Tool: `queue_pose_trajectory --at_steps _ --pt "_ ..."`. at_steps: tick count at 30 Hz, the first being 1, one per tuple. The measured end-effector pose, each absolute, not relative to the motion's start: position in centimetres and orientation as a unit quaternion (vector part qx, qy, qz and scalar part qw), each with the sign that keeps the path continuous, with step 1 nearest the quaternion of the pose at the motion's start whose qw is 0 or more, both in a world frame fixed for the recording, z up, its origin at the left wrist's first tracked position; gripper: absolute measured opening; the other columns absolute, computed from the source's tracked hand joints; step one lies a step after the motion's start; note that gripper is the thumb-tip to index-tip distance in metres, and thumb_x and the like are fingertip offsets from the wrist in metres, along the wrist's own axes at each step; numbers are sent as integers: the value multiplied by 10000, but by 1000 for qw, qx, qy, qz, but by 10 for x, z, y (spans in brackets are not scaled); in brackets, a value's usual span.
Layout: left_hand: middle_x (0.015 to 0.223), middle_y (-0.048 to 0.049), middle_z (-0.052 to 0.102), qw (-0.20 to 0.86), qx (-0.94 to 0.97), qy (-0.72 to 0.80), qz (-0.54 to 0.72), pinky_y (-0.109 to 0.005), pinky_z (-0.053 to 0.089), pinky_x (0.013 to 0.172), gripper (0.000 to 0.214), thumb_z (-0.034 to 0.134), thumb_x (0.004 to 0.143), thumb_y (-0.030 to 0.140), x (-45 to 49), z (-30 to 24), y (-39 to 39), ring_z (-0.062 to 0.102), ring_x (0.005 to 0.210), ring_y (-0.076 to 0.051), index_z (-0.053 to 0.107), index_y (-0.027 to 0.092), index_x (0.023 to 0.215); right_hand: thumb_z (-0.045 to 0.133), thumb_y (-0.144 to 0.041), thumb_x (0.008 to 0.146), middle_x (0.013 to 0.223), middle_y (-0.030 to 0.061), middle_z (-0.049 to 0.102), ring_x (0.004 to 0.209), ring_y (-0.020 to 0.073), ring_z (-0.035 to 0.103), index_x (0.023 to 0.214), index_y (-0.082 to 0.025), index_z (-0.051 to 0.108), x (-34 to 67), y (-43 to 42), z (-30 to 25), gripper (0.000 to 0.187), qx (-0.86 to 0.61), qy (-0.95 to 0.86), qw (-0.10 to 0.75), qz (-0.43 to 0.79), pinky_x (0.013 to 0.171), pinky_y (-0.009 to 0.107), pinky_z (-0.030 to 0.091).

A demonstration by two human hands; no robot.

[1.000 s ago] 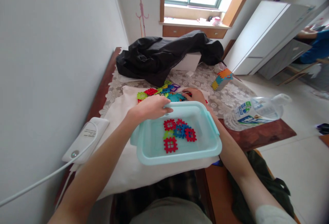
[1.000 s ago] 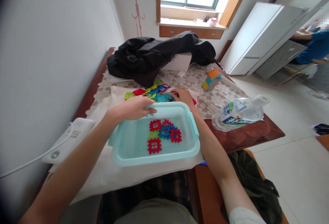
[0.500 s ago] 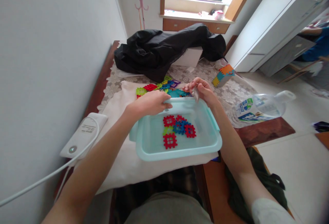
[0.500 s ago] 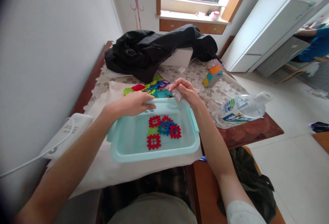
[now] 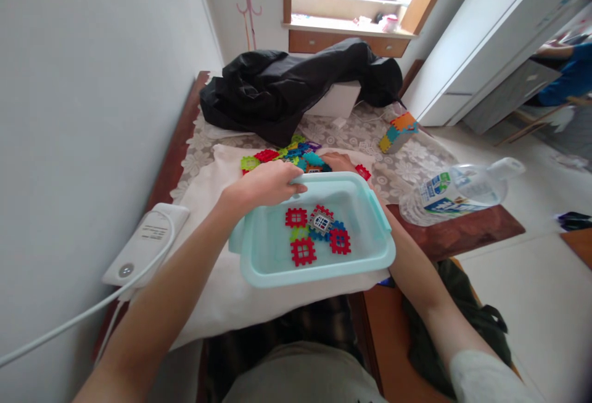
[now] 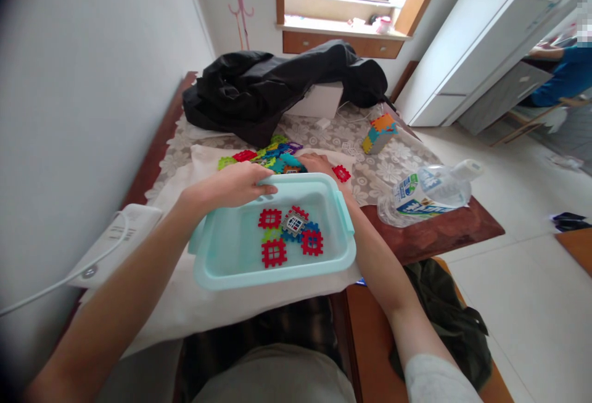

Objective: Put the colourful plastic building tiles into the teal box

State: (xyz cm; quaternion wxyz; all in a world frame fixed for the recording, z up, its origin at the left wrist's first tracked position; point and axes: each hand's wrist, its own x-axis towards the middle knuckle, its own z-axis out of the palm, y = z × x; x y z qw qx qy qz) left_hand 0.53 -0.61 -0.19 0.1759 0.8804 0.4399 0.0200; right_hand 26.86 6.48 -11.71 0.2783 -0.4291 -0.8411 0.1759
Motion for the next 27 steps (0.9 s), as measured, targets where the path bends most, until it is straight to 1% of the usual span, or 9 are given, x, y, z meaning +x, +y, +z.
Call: queue_pose_trajectory --at_steps 3,7,12,14,16,19,21,24,27 --pt "846 -77 777 167 884 437 18 -325 358 624 287 640 1007 417 5 -4 -5 681 755 -247 700 223 805 617 -497 1016 882 67 720 847 241 646 819 -214 713 267 65 -118 359 -415 -846 298 150 845 388 479" --pt "875 -77 795 165 886 433 13 -314 384 640 272 627 1016 408 4 -6 -4 692 765 -244 724 223 843 675 -558 972 782 7 616 739 182 548 723 -220 602 264 60 -109 426 -443 -759 415 237 735 343 448" --pt "875 -80 785 173 890 421 26 -319 376 633 264 621 1027 374 3 -6 -5 688 767 -238 727 217 843 815 -672 803 876 21 721 912 254 697 860 -266 697 269 44 -86 426 -341 -557 553 517 915 428 593" --pt "867 -78 781 187 888 420 30 -319 377 637 246 630 1021 352 3 -5 -5 690 770 -234 730 214 844 871 -685 713 997 57 781 1019 308 731 904 -269 747 271 36 -77 474 -297 -534 520 597 976 496 611" --pt "878 -76 788 203 884 419 33 -317 390 647 220 642 1012 333 4 -4 -5 700 782 -229 741 209 859 864 -756 689 1052 99 794 1062 342 733 764 -250 733 271 32 -72 527 -274 -568 465 621 967 520 620" --pt "874 -69 793 216 877 427 29 -311 402 648 208 650 1003 332 5 -2 -6 704 770 -221 737 207 862 717 -887 797 1094 115 781 1111 321 720 588 -238 603 266 32 -71 691 -268 -590 481 591 1013 498 615" --pt "849 -64 788 215 875 434 24 -309 400 638 223 648 1001 345 5 -1 -6 699 749 -219 716 208 838 623 -906 873 1067 96 772 1073 285 720 627 -242 608 262 36 -75 708 -306 -578 528 543 1031 467 612" --pt "841 -63 789 210 876 434 20 -310 398 632 235 639 1002 355 5 -2 -6 697 740 -222 703 214 825 664 -822 916 1112 81 776 1064 279 720 905 -262 775 264 43 -84 571 -385 -638 513 426 1016 444 608" --pt "870 -67 799 202 877 436 17 -309 402 644 225 640 999 357 6 -3 -6 704 764 -228 713 219 837 763 -629 920 1374 82 746 1319 324 664 1223 -293 809 268 53 -99 455 -391 -773 394 306 1192 485 509"
